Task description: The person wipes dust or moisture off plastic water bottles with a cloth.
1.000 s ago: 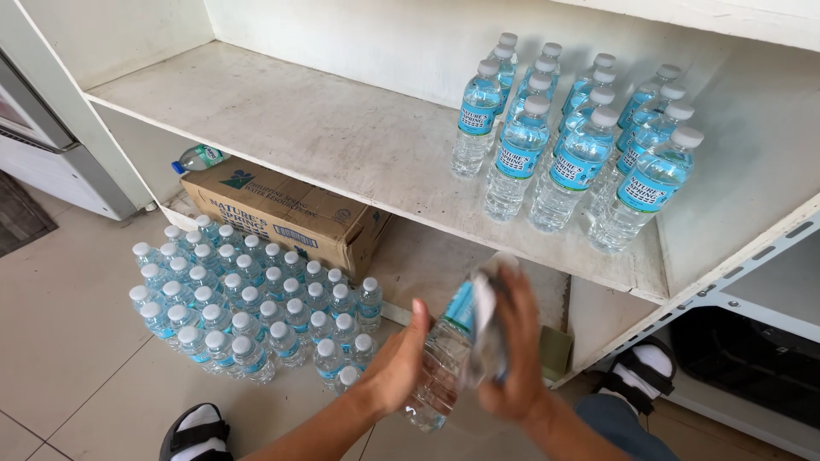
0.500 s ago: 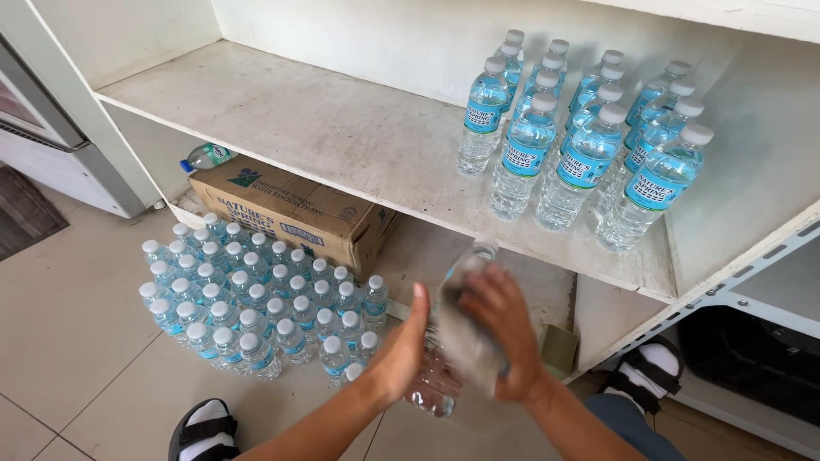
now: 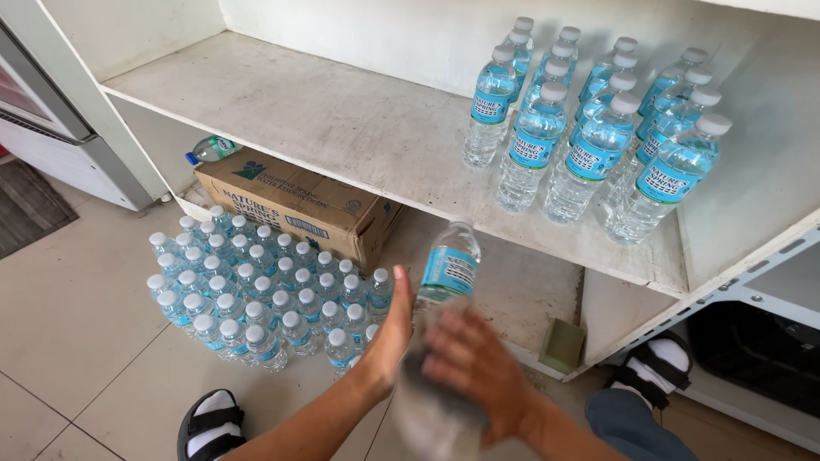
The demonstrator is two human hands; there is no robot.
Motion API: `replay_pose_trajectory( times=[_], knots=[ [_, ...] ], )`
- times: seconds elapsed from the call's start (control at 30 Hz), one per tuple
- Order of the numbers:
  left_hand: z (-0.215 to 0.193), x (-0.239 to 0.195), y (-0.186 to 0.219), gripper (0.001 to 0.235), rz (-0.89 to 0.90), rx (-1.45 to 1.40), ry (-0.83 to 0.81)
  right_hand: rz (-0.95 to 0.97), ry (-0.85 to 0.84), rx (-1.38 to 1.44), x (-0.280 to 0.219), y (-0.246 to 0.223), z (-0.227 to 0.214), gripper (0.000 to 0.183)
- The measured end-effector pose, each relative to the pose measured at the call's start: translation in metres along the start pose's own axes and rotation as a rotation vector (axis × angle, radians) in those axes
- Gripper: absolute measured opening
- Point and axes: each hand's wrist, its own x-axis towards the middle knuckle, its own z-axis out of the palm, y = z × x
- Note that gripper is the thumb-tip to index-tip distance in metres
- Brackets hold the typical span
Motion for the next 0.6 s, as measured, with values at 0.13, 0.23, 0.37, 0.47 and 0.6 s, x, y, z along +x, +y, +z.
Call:
replay_pose_trajectory(
  times=[0.13, 0.23, 0.37, 0.47, 0.6],
  knots=[
    [0.043, -0.039, 0.010, 0.100, -0.031, 0.559, 0.201, 0.343, 0.276, 0.061, 0.005, 0.032, -0.016, 0.067],
    [0.038, -0.037, 0.002, 0.093, 0.040, 0.688, 0.158, 0.558, 0.383, 0.112, 0.008, 0.032, -0.020, 0.065],
    [0.025, -0.023, -0.002, 0.104, 0.064, 0.738, 0.209, 0.435, 0.378, 0.017, 0.016, -0.002, -0.016, 0.069],
    [-0.012, 0.006, -0.017, 0.108, 0.153, 0.662, 0.248, 0.212, 0.154, -0.233, -0.022, -0.022, 0.016, 0.063],
    [-0.022, 0.012, -0.020, 0.110, 0.193, 0.575, 0.238, -0.065, -0.017, -0.344, -0.028, -0.033, 0.024, 0.048]
  ],
)
